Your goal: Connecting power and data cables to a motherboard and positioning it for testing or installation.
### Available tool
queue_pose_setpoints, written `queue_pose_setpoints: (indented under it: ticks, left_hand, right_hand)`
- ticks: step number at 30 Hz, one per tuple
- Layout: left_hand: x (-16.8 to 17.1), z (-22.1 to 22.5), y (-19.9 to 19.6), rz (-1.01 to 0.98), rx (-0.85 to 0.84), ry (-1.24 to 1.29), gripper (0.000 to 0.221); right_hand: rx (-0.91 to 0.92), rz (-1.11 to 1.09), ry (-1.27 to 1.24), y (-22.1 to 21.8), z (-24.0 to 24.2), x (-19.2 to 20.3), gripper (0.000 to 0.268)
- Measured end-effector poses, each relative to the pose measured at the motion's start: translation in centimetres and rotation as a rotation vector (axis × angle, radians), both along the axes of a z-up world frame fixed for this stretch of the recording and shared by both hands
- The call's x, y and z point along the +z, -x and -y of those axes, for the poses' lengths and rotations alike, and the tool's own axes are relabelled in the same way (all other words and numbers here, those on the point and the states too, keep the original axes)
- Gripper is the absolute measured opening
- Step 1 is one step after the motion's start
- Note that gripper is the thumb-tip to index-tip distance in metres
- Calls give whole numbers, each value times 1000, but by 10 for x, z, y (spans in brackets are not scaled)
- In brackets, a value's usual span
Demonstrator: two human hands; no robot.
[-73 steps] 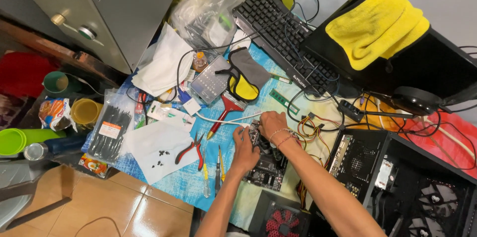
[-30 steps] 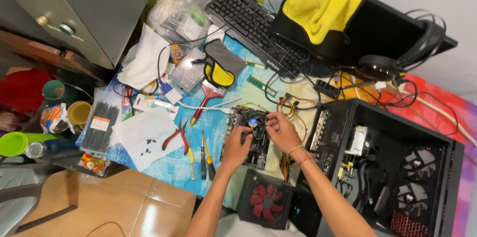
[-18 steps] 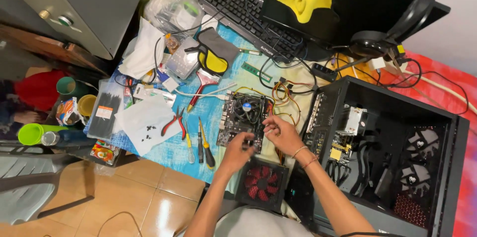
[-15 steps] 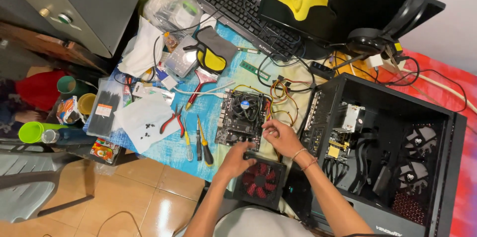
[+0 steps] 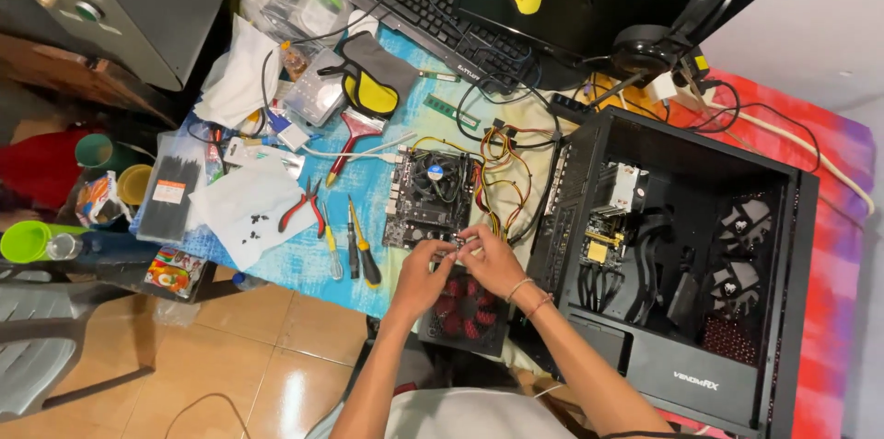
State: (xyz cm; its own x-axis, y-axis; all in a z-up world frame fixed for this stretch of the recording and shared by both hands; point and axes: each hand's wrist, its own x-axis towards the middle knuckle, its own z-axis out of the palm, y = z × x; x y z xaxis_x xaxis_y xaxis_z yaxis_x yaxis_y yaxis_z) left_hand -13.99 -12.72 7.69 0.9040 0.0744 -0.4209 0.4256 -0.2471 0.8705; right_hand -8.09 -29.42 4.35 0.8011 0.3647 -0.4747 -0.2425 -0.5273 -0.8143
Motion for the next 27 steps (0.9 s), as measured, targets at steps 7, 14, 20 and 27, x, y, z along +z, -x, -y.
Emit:
queue_pose_setpoints:
  ticks: [7, 14, 20, 27]
  left_hand:
    - [-45, -35, -24, 69, -87, 20, 28]
    - [-39, -45, -53, -37, -256, 141, 26]
    - [-37, -44, -67, -67, -410, 154, 25]
    - [-14, -34, -31, 171, -947, -323, 93]
  right_hand:
    - [-119, -32, 76, -18, 1, -22, 33]
    - [-93, 27, 701, -28, 29, -107, 34]
    - [82, 88, 993, -40, 52, -172, 42]
    - [320, 195, 1092, -39, 60, -150, 28]
